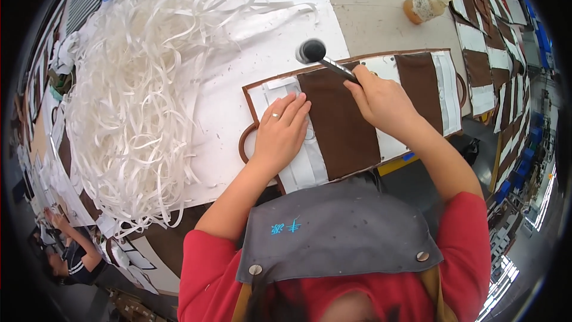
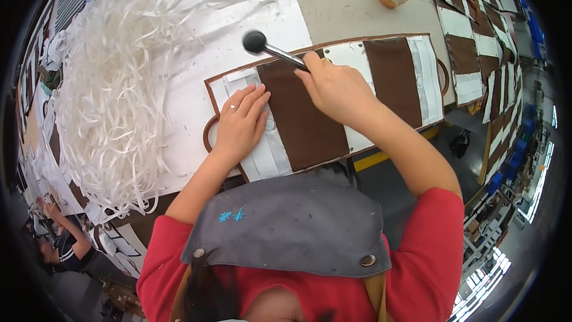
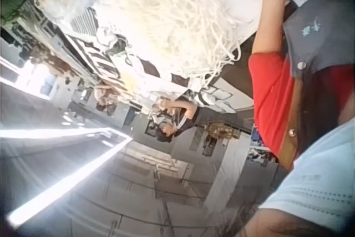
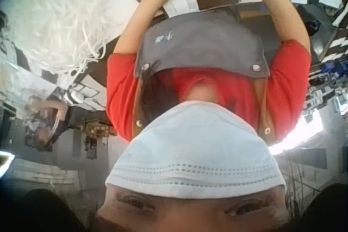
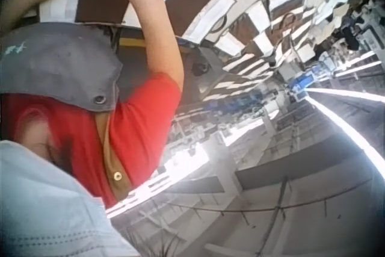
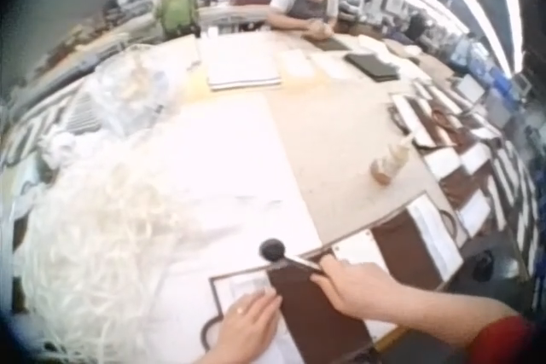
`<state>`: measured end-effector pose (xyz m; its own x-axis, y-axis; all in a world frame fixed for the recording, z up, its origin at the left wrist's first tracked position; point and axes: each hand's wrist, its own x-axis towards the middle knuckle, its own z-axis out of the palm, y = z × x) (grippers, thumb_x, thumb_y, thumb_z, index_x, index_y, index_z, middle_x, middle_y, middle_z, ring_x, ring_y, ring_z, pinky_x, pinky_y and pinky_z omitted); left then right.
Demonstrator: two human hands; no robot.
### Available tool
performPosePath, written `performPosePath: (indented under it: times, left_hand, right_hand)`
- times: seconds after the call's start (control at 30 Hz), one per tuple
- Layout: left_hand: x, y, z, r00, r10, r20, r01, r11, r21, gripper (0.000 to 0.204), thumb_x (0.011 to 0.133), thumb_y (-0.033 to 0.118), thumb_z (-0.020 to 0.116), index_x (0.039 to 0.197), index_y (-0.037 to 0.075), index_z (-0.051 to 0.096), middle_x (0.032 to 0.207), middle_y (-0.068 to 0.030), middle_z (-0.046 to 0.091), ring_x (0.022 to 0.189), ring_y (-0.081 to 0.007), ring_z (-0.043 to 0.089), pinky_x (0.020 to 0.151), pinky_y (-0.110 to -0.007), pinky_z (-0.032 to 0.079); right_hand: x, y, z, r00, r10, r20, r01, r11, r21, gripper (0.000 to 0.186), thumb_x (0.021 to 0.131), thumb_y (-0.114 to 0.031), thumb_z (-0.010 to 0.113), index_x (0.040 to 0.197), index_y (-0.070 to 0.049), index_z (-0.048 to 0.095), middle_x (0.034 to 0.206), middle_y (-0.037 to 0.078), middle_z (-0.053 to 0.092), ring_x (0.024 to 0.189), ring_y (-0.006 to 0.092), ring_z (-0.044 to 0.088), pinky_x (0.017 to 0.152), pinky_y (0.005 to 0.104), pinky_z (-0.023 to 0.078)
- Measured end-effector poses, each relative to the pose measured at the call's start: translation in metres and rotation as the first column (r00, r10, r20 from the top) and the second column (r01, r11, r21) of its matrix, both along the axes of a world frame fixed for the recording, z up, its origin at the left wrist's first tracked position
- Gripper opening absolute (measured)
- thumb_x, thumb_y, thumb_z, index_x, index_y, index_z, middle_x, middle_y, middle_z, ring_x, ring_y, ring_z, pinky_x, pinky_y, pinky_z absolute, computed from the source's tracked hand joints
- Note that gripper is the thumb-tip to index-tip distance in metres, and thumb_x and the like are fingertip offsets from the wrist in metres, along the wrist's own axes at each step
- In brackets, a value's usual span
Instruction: Applying glue and attaching white decorative strips to a brown leather bag component.
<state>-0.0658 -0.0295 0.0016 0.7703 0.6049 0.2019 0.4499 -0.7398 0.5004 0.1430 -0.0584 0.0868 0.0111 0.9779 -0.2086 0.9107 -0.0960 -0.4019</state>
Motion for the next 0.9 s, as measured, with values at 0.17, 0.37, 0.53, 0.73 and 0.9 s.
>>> performPosePath:
  times: [0.17,0.37,0.53,0.73,0.9]
  left_hand:
    - [0.007,0.003,-0.002,0.999,-0.011,0.037,0.011,1.0,-0.005,0.034,0.078,0.012,0.059,0.112,0.007,0.055,0.119,-0.0047,0.053,0.114,-0.022,0.047,0.095,-0.038,0.037]
    - [-0.001,0.004,0.002,1.0,0.005,0.024,-0.005,1.0,-0.004,0.034,0.078,0.013,0.06,0.111,0.006,0.056,0.118,-0.0064,0.053,0.112,-0.0234,0.048,0.095,-0.037,0.037]
    - [0.005,0.012,-0.001,0.998,-0.017,0.061,0.02,0.998,-0.055,0.03,0.077,0.01,0.061,0.107,0.005,0.057,0.112,-0.0092,0.056,0.108,-0.0261,0.051,0.093,-0.039,0.037]
    - [0.044,0.026,0.023,0.993,-0.089,0.074,0.101,0.98,-0.171,0.025,0.077,0.008,0.061,0.101,0.004,0.059,0.11,-0.0105,0.057,0.104,-0.0272,0.053,0.09,-0.039,0.037]
    - [0.142,0.033,0.007,0.944,-0.283,0.171,0.288,0.958,0.0,0.031,0.08,0.013,0.058,0.109,0.003,0.055,0.119,-0.0098,0.052,0.111,-0.0258,0.048,0.094,-0.037,0.034]
  right_hand:
    - [-0.022,0.007,-0.035,0.997,0.074,0.006,-0.074,0.995,0.074,0.023,0.09,-0.024,0.047,0.086,-0.002,0.042,0.063,0.018,0.057,0.057,0.0356,0.059,0.048,0.0408,0.047]
    - [-0.033,0.022,-0.007,0.99,0.004,-0.14,0.017,0.989,0.147,0.022,0.09,-0.023,0.047,0.085,-0.002,0.041,0.066,0.018,0.057,0.056,0.0369,0.058,0.049,0.0422,0.047]
    - [-0.01,-0.007,-0.046,0.998,0.006,-0.065,-0.013,0.995,-0.101,0.023,0.089,-0.025,0.048,0.086,-0.003,0.042,0.068,0.022,0.058,0.061,0.04,0.058,0.054,0.0472,0.047]
    - [0.086,-0.086,-0.037,0.808,-0.589,-0.011,0.585,0.801,0.129,0.025,0.091,-0.022,0.043,0.11,-0.006,0.048,0.077,0.023,0.058,0.075,0.0416,0.057,0.063,0.0464,0.044]
    - [0.104,-0.078,0.0,0.839,-0.54,-0.064,0.538,0.81,0.233,0.043,0.09,-0.012,0.043,0.133,-0.014,0.038,0.074,0.02,0.057,0.065,0.0355,0.057,0.06,0.0405,0.047]
